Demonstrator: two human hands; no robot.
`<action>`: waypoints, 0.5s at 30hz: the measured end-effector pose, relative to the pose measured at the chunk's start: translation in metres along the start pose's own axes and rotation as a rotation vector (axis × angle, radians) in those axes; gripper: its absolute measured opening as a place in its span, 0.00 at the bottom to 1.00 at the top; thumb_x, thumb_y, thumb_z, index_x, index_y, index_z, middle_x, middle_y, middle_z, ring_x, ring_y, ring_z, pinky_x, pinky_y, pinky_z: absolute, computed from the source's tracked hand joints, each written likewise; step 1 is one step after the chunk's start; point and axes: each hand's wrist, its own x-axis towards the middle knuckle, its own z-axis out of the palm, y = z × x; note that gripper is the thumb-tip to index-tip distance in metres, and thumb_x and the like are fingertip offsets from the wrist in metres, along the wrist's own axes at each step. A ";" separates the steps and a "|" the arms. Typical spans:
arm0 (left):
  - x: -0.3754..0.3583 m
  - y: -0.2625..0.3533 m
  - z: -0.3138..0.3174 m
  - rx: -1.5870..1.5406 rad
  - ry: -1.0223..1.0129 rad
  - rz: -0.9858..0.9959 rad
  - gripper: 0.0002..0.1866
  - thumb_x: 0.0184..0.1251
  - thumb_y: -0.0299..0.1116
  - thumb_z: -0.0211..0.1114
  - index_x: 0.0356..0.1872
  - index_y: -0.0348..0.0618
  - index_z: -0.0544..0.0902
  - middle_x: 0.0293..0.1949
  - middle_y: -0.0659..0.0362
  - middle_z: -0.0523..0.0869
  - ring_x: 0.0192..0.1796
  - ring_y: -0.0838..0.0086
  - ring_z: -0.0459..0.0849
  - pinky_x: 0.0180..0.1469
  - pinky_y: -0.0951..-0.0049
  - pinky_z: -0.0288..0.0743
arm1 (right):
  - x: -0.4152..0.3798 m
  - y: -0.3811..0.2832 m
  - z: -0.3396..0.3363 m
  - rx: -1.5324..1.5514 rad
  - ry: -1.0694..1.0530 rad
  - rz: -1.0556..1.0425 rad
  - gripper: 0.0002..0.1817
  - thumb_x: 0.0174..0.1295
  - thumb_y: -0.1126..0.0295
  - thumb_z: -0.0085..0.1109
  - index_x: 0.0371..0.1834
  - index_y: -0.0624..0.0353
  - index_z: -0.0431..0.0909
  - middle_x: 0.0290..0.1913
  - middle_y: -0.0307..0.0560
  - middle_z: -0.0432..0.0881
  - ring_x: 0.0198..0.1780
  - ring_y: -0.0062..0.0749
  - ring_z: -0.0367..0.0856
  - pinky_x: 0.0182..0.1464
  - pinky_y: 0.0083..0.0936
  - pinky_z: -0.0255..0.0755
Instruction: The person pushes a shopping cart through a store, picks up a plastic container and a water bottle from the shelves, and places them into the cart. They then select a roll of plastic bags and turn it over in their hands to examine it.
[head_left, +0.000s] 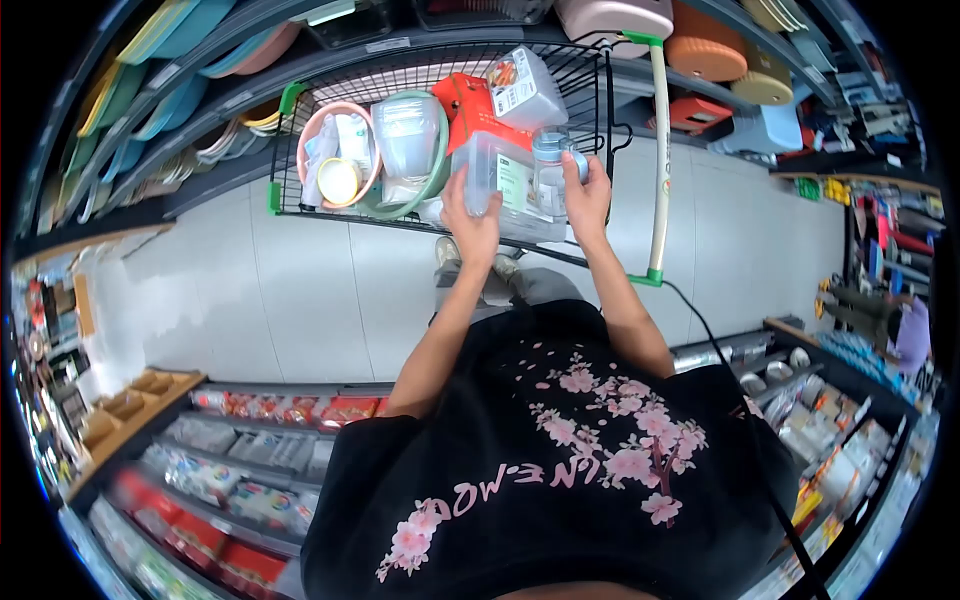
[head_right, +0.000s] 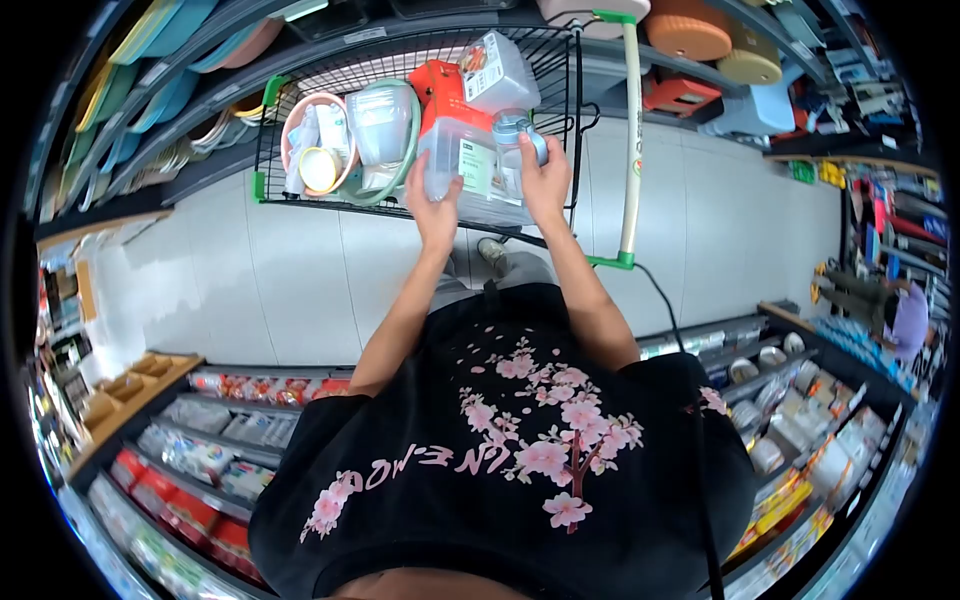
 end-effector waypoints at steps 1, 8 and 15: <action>-0.003 -0.009 -0.001 -0.025 -0.018 -0.038 0.38 0.58 0.32 0.76 0.72 0.50 0.73 0.71 0.45 0.70 0.75 0.49 0.64 0.75 0.51 0.54 | -0.005 -0.003 0.004 -0.017 0.025 0.012 0.21 0.71 0.53 0.65 0.38 0.65 0.80 0.26 0.44 0.80 0.28 0.23 0.71 0.33 0.27 0.69; 0.011 -0.056 -0.013 0.287 -0.209 0.012 0.39 0.67 0.40 0.70 0.77 0.51 0.65 0.74 0.42 0.66 0.76 0.44 0.63 0.76 0.45 0.54 | -0.012 0.019 0.034 -0.241 0.064 0.124 0.24 0.71 0.51 0.63 0.31 0.64 0.74 0.21 0.49 0.79 0.23 0.31 0.76 0.30 0.32 0.71; 0.030 -0.063 -0.024 0.483 -0.477 -0.002 0.42 0.67 0.37 0.68 0.80 0.46 0.57 0.79 0.37 0.56 0.79 0.37 0.56 0.76 0.36 0.51 | -0.021 0.041 0.053 -0.231 0.117 0.201 0.24 0.71 0.50 0.62 0.32 0.64 0.76 0.21 0.52 0.83 0.25 0.39 0.86 0.31 0.35 0.76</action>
